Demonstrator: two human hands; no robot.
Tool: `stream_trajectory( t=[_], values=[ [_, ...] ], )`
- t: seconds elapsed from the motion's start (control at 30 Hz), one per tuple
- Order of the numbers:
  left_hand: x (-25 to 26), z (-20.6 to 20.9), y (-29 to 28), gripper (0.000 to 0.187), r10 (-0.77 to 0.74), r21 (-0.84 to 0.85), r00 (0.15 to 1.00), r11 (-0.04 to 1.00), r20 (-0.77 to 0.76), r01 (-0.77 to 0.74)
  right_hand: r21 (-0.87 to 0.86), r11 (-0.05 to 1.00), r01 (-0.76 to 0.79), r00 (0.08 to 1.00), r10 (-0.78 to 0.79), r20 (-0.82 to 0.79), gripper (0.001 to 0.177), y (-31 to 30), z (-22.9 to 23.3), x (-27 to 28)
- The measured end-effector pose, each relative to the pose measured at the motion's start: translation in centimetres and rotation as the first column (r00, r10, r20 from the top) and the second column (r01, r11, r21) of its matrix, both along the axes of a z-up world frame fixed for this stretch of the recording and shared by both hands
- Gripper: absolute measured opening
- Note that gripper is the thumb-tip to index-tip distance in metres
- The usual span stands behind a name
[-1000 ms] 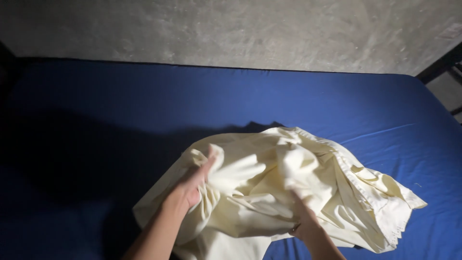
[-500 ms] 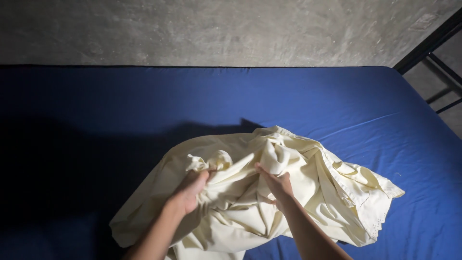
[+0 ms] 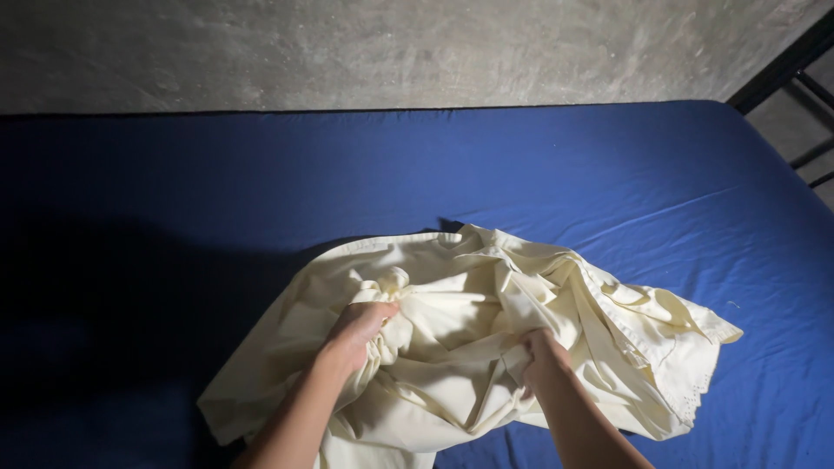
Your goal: The person unfolds a cream-colored sheet on a blue mattress, smooths it out, and then folds it into a compact stack. A cat walks across the bed during the process.
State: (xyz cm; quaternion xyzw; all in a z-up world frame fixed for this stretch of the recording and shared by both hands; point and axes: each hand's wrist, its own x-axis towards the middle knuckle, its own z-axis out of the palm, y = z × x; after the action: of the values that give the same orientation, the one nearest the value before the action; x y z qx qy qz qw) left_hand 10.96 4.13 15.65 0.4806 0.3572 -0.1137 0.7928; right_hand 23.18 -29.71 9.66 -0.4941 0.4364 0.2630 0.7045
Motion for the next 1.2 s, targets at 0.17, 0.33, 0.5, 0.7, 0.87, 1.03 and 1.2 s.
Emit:
stream_trajectory(
  t=[0.17,0.33,0.5,0.7,0.87,1.03,1.2],
  values=[
    [-0.2,6.5,-2.7,0.069,-0.192,-0.014,0.974,0.981,-0.123,0.192,-0.030,0.995,-0.093,0.990,0.090,-0.108,0.045,-1.6,-1.4,-0.2],
    [2.0,10.4,-0.7,0.075,-0.529,0.095,0.815,0.822,-0.238,0.562,0.056,0.986,-0.160,0.983,0.153,0.106,0.042,2.6,3.5,3.9],
    [4.6,14.1,4.9,0.067,-0.150,0.053,0.910,0.989,0.387,0.141,0.182,0.944,-0.275,0.833,0.139,0.536,0.035,10.0,15.8,9.2],
    [6.4,17.5,7.5,0.078,-0.373,0.466,0.792,0.875,0.483,0.127,0.338,0.853,-0.397,0.649,0.001,0.761,0.039,16.5,28.6,10.0],
    [2.6,13.2,11.0,0.075,-0.369,0.666,0.927,0.710,0.072,0.231,0.275,0.896,-0.349,0.674,0.036,0.738,0.048,14.4,18.5,10.4],
    [2.2,2.6,10.2,0.064,-0.344,0.742,0.924,0.661,0.168,0.111,0.335,0.879,-0.340,0.785,0.069,0.615,0.056,13.2,11.1,5.9],
    [-0.3,10.2,8.2,0.079,-0.114,0.456,0.983,0.874,-0.145,0.169,-0.311,0.920,-0.239,0.895,0.333,0.297,0.040,8.4,4.5,0.3]
  ],
)
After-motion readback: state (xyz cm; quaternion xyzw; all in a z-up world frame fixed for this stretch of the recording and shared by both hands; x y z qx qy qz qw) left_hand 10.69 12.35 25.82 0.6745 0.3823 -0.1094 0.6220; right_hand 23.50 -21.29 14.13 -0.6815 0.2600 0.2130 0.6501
